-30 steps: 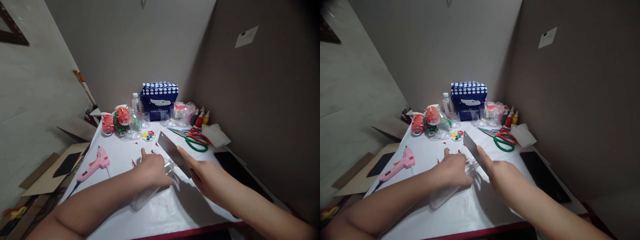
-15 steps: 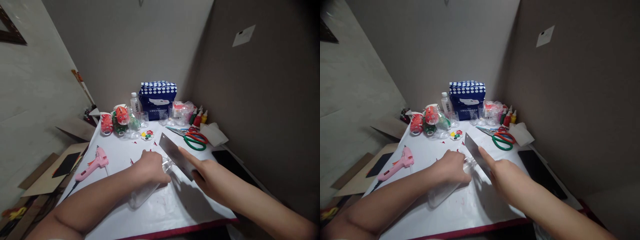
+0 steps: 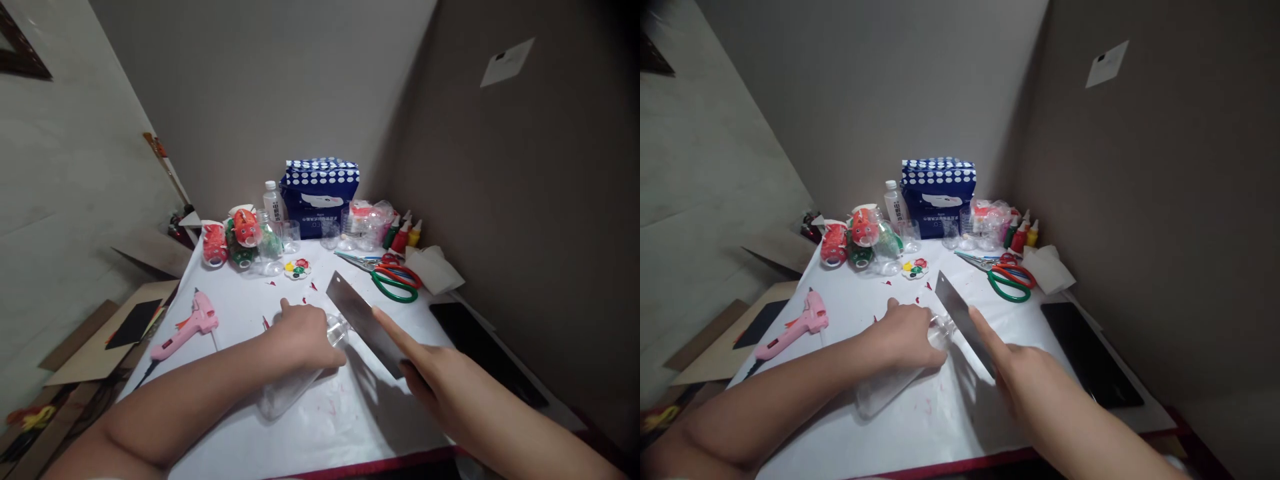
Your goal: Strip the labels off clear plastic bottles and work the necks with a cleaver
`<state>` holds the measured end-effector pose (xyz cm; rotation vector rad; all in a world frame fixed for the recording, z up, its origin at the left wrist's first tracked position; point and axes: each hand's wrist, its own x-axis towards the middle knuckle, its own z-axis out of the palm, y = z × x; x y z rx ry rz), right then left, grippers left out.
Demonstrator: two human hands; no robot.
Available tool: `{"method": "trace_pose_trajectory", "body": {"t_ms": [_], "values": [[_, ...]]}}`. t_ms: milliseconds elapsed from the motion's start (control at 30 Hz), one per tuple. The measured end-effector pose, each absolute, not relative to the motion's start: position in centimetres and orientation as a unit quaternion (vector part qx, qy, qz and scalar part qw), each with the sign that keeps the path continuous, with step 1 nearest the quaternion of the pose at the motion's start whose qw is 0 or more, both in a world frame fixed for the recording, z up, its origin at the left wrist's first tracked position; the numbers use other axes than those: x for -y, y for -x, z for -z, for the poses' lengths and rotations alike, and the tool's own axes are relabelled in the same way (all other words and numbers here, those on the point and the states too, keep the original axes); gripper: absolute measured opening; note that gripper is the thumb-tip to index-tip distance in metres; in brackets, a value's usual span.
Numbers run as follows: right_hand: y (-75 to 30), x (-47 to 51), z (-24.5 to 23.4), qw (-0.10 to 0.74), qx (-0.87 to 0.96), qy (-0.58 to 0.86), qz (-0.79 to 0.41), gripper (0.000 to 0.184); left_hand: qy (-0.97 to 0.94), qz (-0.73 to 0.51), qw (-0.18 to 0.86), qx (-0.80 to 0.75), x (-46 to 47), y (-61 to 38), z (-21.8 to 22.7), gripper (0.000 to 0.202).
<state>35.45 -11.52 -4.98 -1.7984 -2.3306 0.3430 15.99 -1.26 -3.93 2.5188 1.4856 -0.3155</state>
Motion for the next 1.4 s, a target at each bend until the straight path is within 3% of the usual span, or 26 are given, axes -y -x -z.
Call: {"method": "trace_pose_trajectory", "body": {"t_ms": [233, 467, 667, 1000, 1167, 1400], "values": [[-36.0, 13.7, 5.0, 0.106, 0.786, 0.601, -0.101, 0.083, -0.857, 0.113, 0.078, -0.496, 2.0, -16.5, 3.6, 0.044], [-33.5, 9.3, 3.2, 0.002, 0.798, 0.599, -0.062, 0.088, -0.855, 0.117, 0.094, -0.496, 1.1, -16.3, 3.5, 0.046], [-33.3, 8.2, 3.0, 0.017, 0.812, 0.582, -0.038, 0.088, -0.857, 0.1, 0.113, -0.492, 0.6, -15.5, 4.3, 0.048], [-36.4, 12.7, 4.2, 0.087, 0.78, 0.606, -0.126, 0.073, -0.866, 0.117, 0.131, -0.469, -0.2, -15.2, 4.1, 0.056], [-35.3, 9.6, 2.7, 0.077, 0.786, 0.604, -0.109, 0.075, -0.866, 0.124, 0.115, -0.47, 0.2, -15.7, 3.7, 0.051], [-34.4, 6.2, 3.1, 0.133, 0.778, 0.598, -0.137, 0.072, -0.845, 0.114, 0.128, -0.507, 0.7, -15.4, 3.4, 0.051]]}}
